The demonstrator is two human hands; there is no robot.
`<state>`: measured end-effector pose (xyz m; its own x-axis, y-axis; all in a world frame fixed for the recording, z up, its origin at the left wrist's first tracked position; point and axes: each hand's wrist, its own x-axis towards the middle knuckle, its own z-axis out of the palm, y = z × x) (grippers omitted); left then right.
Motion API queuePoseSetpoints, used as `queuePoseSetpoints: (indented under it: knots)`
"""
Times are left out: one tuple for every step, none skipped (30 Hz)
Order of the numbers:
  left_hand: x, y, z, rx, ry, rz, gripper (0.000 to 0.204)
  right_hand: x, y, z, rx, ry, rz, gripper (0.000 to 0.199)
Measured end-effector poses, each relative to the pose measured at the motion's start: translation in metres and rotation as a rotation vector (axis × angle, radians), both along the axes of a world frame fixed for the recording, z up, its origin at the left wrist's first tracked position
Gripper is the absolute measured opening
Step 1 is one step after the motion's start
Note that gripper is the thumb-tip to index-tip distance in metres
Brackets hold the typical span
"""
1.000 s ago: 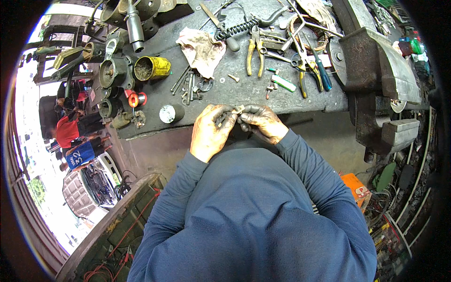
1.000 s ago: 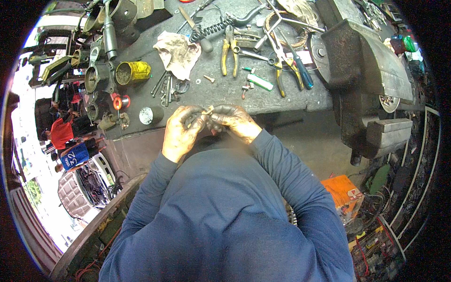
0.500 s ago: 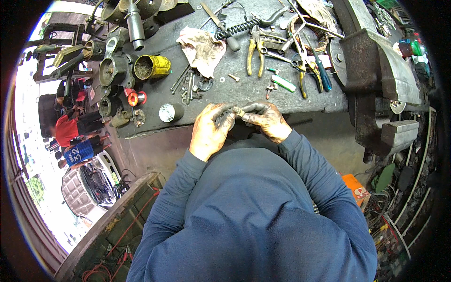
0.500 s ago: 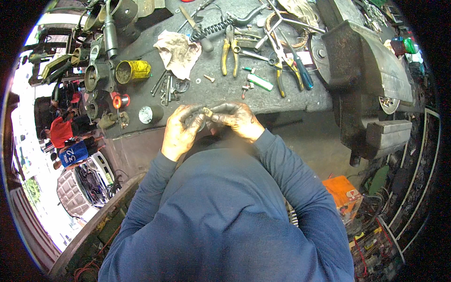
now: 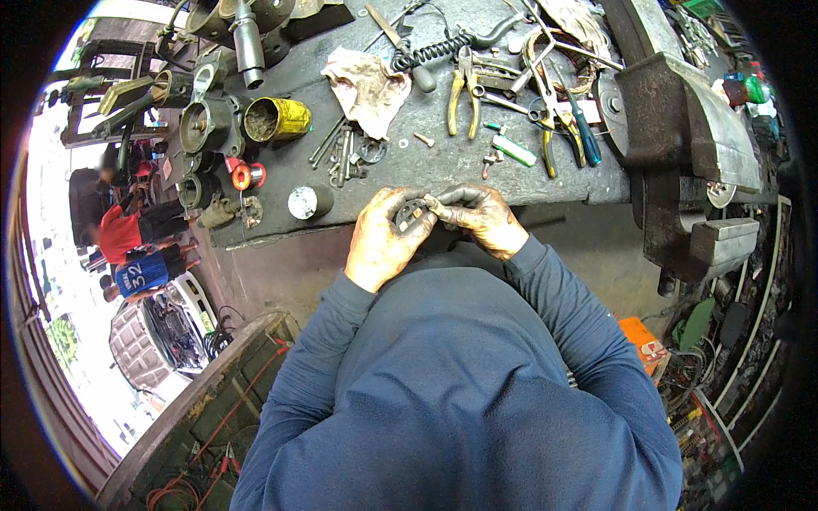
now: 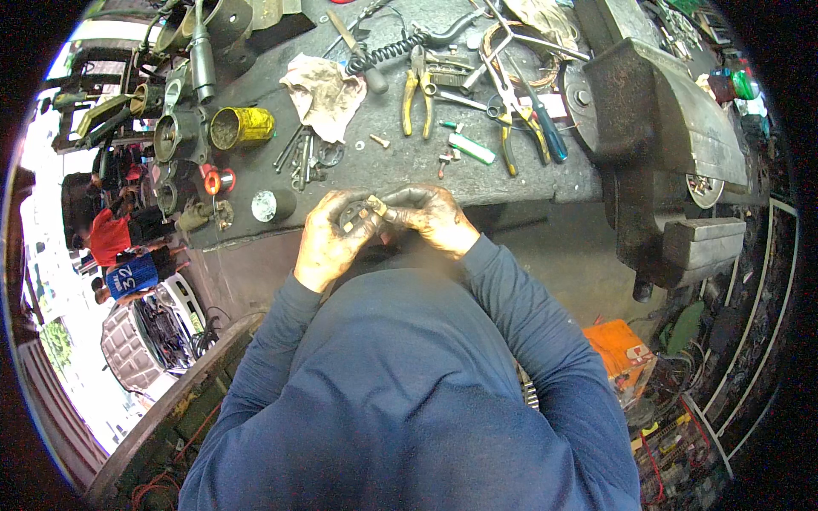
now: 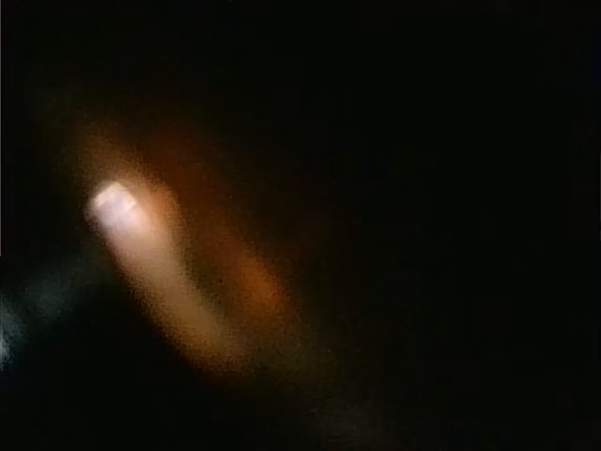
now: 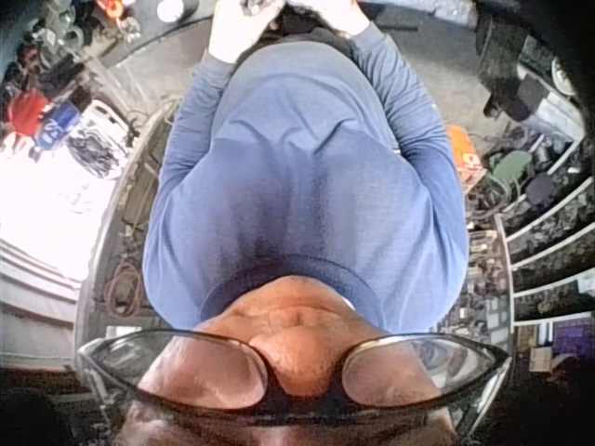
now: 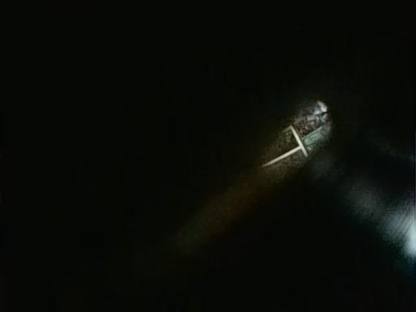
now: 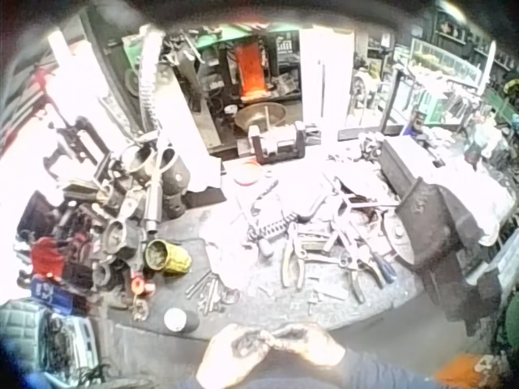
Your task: The person retrieves a cylindrical mechanical part and small metal components from a bowl, then inserts the components into the cylinder one by one. They move to a grinding machine to smooth the part, then return to the workbench to continue inserting components and adjusting the assembly.
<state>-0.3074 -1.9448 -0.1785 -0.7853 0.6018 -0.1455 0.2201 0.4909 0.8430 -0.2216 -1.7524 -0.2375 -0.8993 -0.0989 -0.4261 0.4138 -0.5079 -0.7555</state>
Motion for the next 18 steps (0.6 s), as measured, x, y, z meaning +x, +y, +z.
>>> queuePoseSetpoints:
  knots:
    - [0.0,-0.001,0.0,-0.004,-0.005,-0.012,0.036,0.0,0.0,0.0,-0.02,-0.009,-0.001,0.032]
    - [-0.001,-0.002,-0.001,-0.008,-0.011,-0.024,0.039,0.001,0.0,-0.001,-0.041,-0.018,-0.002,0.033]
    - [-0.001,-0.002,-0.002,0.01,-0.038,-0.023,0.042,0.001,0.0,-0.001,-0.061,-0.027,-0.002,0.033]
    - [-0.001,-0.003,-0.003,0.029,-0.066,-0.022,0.045,0.0,0.0,-0.002,-0.078,-0.041,-0.005,0.033]
    - [-0.001,-0.004,-0.005,0.048,-0.094,-0.022,0.048,0.0,-0.001,-0.002,-0.095,-0.056,-0.008,0.032]
    - [-0.001,-0.005,-0.005,0.062,-0.16,-0.014,0.05,0.001,-0.001,-0.003,-0.113,-0.069,-0.011,0.031]
    - [0.0,-0.006,-0.006,0.076,-0.227,-0.005,0.052,0.002,-0.002,-0.007,-0.109,-0.066,-0.024,0.031]
    - [0.0,-0.006,-0.006,0.09,-0.294,0.003,0.054,0.003,-0.003,-0.013,-0.105,-0.063,-0.037,0.03]
    - [0.0,-0.005,-0.005,0.104,-0.305,0.003,0.055,0.003,-0.003,-0.015,-0.099,-0.063,-0.052,0.029]
    - [0.0,-0.002,-0.002,0.117,-0.315,0.002,0.056,0.003,-0.002,-0.017,-0.089,-0.067,-0.054,0.028]
    - [0.0,-0.001,-0.001,0.131,-0.326,0.001,0.057,0.003,-0.002,-0.017,-0.079,-0.072,-0.056,0.028]
    - [0.0,-0.001,-0.001,0.129,-0.331,0.009,0.058,0.003,-0.002,-0.017,-0.069,-0.075,-0.057,0.027]
    - [0.0,-0.001,-0.002,0.127,-0.336,0.017,0.058,0.003,-0.002,-0.017,-0.084,-0.081,-0.064,0.027]
    - [0.0,-0.002,-0.003,0.125,-0.34,0.025,0.059,0.004,-0.002,-0.018,-0.098,-0.086,-0.071,0.027]
    - [0.0,-0.003,-0.007,0.134,-0.338,0.034,0.059,0.005,-0.001,-0.019,-0.112,-0.093,-0.078,0.027]
    - [0.0,-0.006,-0.012,0.142,-0.336,0.043,0.059,0.006,-0.001,-0.02,-0.113,-0.091,-0.078,0.028]
    - [0.0,-0.007,-0.016,0.151,-0.334,0.051,0.059,0.006,0.0,-0.021,-0.115,-0.09,-0.078,0.028]
    - [0.0,-0.007,-0.016,0.142,-0.335,0.064,0.059,0.006,0.0,-0.023,-0.117,-0.088,-0.079,0.028]
